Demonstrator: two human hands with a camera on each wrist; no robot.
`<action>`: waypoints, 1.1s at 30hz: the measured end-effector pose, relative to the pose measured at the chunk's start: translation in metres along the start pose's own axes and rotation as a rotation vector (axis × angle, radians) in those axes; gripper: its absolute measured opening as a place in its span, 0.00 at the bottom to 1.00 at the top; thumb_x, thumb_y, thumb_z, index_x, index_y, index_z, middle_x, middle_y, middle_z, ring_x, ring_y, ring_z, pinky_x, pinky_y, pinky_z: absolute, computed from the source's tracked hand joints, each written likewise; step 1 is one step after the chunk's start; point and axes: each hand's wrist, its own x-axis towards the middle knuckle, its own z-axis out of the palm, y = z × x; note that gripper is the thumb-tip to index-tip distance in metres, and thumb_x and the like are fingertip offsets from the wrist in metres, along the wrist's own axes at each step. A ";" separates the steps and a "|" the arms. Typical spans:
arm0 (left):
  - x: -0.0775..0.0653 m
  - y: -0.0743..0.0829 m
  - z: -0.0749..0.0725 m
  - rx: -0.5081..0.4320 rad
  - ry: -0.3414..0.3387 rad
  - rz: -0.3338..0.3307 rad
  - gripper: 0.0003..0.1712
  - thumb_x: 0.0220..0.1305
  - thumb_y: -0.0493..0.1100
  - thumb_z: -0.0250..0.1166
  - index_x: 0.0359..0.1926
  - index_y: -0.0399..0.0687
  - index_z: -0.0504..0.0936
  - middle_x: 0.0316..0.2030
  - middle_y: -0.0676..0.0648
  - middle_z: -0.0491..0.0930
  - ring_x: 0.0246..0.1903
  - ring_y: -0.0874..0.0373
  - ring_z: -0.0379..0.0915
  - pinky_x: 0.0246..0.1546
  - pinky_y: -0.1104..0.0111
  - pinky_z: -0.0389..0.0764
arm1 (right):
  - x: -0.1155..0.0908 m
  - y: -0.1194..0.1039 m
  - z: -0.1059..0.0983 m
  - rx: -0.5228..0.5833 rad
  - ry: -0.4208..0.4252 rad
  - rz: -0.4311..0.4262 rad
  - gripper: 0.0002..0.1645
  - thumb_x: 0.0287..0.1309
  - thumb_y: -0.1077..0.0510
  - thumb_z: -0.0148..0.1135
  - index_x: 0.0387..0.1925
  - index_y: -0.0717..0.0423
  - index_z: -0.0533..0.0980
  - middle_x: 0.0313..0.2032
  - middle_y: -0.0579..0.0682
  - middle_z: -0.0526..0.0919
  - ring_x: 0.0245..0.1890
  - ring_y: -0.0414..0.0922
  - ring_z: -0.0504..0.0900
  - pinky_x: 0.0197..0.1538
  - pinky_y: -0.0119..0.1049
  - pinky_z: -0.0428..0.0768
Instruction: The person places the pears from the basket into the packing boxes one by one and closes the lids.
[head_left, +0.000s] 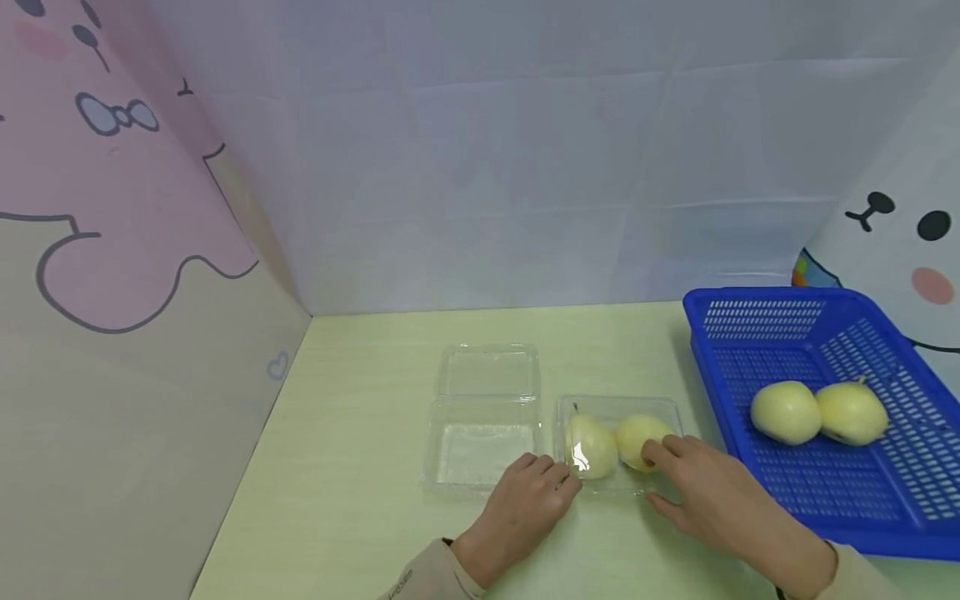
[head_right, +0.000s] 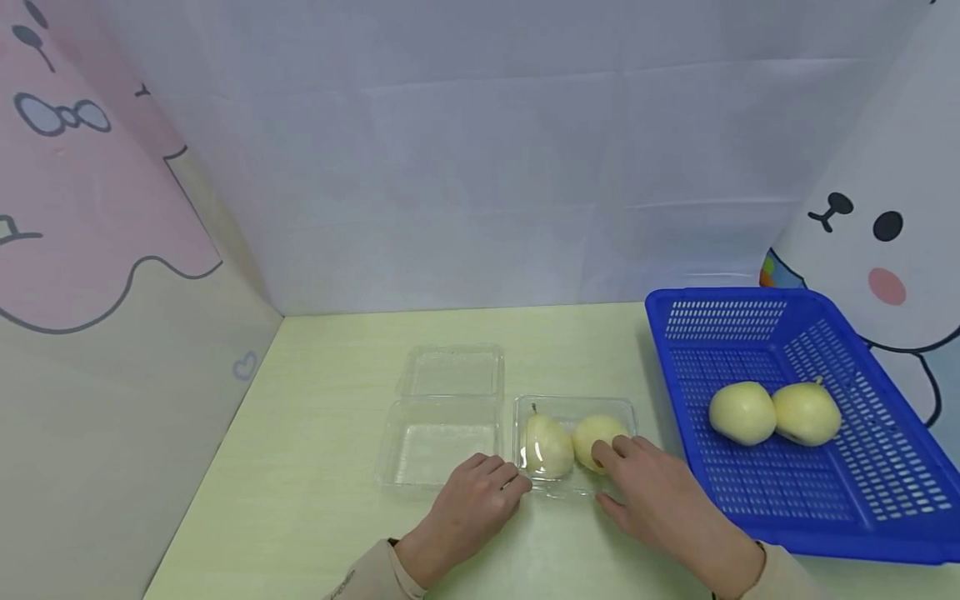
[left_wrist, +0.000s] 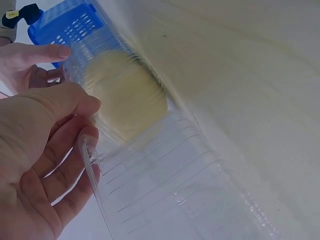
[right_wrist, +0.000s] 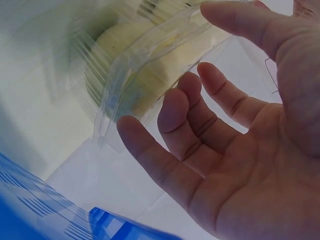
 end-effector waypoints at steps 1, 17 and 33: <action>0.000 0.000 0.000 -0.002 -0.005 0.003 0.05 0.63 0.45 0.76 0.33 0.60 0.86 0.31 0.60 0.85 0.31 0.67 0.80 0.36 0.74 0.77 | 0.000 0.000 0.001 0.002 0.004 -0.002 0.30 0.36 0.49 0.89 0.37 0.44 0.76 0.30 0.35 0.75 0.27 0.38 0.75 0.26 0.33 0.73; 0.000 -0.008 -0.012 -0.235 -0.207 -0.048 0.11 0.67 0.57 0.74 0.46 0.63 0.89 0.44 0.61 0.87 0.44 0.65 0.82 0.44 0.73 0.80 | 0.003 -0.003 -0.012 0.043 -0.164 0.092 0.23 0.51 0.44 0.83 0.43 0.45 0.80 0.31 0.38 0.80 0.23 0.33 0.73 0.23 0.31 0.71; -0.004 -0.067 -0.052 -0.349 -0.270 -0.319 0.17 0.69 0.54 0.73 0.56 0.57 0.87 0.54 0.55 0.88 0.58 0.56 0.82 0.57 0.60 0.84 | 0.023 0.003 -0.037 0.088 -0.241 0.141 0.26 0.58 0.42 0.78 0.51 0.52 0.84 0.38 0.44 0.87 0.25 0.36 0.78 0.25 0.36 0.75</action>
